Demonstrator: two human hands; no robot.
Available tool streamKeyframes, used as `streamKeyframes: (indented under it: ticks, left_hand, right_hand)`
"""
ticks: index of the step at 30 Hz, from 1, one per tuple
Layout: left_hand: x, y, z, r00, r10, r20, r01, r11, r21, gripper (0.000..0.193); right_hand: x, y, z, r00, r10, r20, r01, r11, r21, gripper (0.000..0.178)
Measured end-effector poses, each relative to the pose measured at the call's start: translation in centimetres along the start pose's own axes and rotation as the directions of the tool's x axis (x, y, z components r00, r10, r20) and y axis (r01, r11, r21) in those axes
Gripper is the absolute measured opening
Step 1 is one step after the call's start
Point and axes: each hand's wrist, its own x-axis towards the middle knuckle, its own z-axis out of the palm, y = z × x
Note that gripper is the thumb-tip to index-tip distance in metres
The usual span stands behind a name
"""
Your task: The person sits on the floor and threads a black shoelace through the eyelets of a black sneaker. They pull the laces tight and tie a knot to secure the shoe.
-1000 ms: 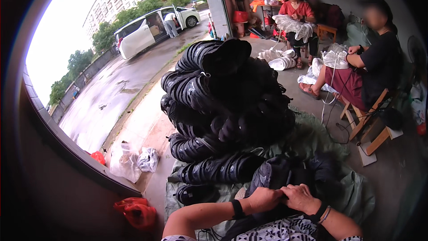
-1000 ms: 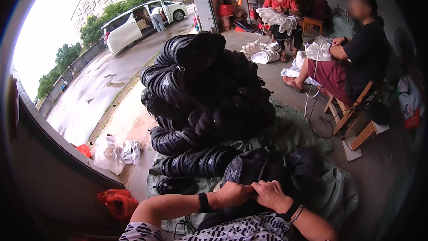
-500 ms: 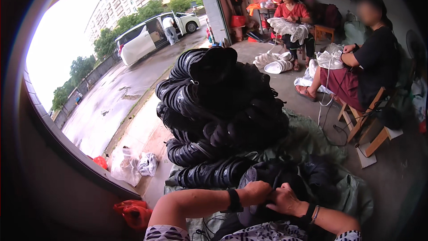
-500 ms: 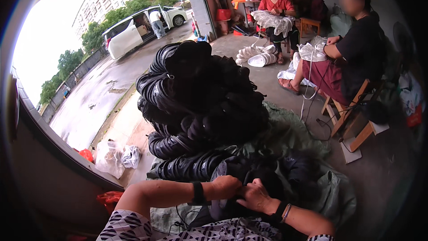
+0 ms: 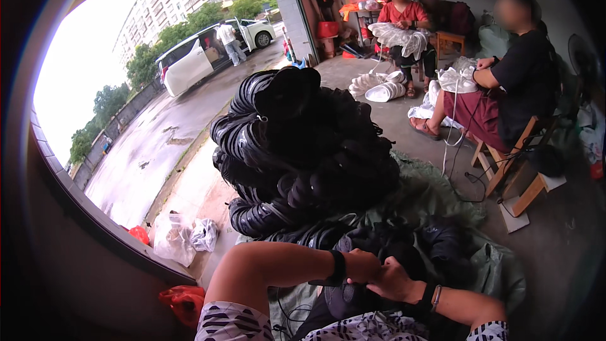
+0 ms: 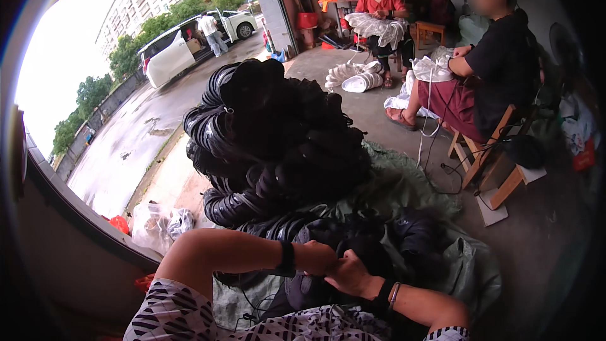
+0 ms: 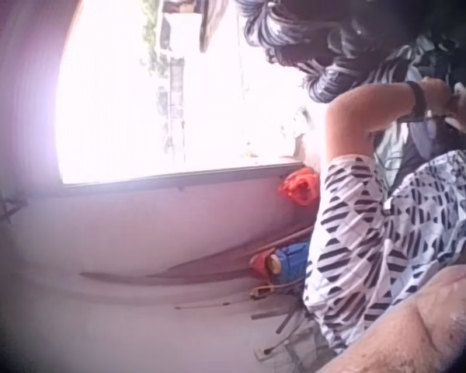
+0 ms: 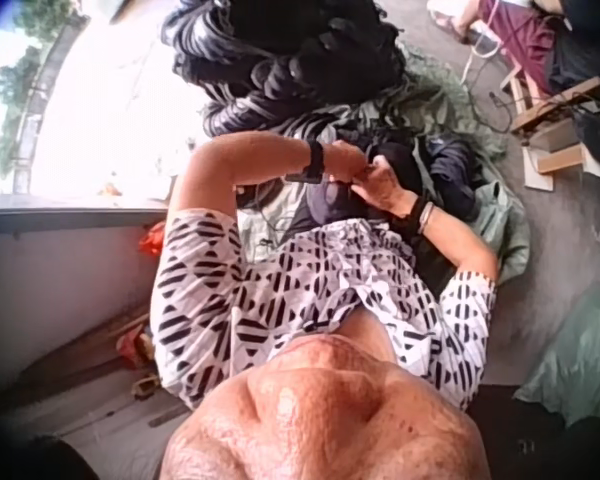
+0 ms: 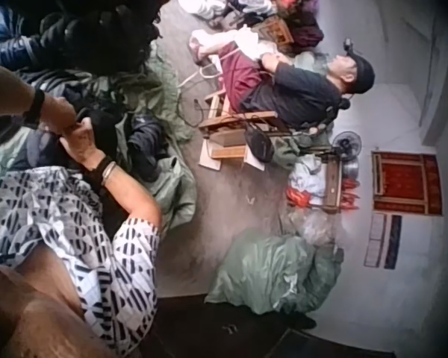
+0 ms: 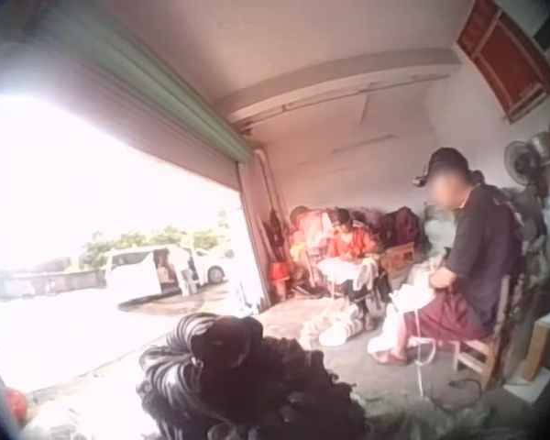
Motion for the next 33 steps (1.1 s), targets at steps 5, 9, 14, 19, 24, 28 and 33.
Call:
streamKeyframes:
  ticks: [5,9,14,19,24,28,33]
  left_hand:
    - [0.8,-0.9,1.1,0.999,0.053,0.007,-0.053,0.998,0.044,0.018]
    - [0.7,-1.0,1.2,0.978,0.210,0.001,-0.208,0.967,0.144,0.018]
    - [-1.9,-1.8,-1.7,0.976,0.187,-0.113,-0.150,0.949,0.276,0.019]
    - [-5.6,-3.1,-0.9,0.928,0.139,-0.345,-0.094,0.985,0.143,0.026]
    - [-5.6,-2.7,3.6,0.753,-0.248,-0.609,-0.082,0.884,-0.461,0.026]
    - [-4.7,-1.2,7.0,0.588,-0.567,-0.577,-0.096,0.660,-0.745,0.025]
    - [-4.0,-1.0,9.3,0.470,-0.551,-0.689,-0.252,0.665,-0.704,0.020]
  right_hand:
    - [-0.1,0.1,-0.4,0.997,-0.078,-0.021,0.078,0.997,-0.005,0.017]
    - [-0.2,0.4,-0.8,0.990,-0.142,-0.007,0.142,0.989,0.036,0.017]
    - [-0.2,0.4,-1.8,0.994,-0.099,0.053,0.094,0.990,0.102,0.015]
    - [1.8,-0.9,-3.9,0.962,0.266,0.059,-0.262,0.845,0.465,0.016]
    - [3.9,-2.4,-3.7,0.859,0.464,0.215,-0.418,0.394,0.818,0.018]
    - [2.2,-1.5,-2.3,0.769,0.529,0.359,-0.341,-0.136,0.930,0.019]
    - [-7.1,6.6,-7.4,0.510,0.854,0.099,0.100,-0.173,0.980,0.016]
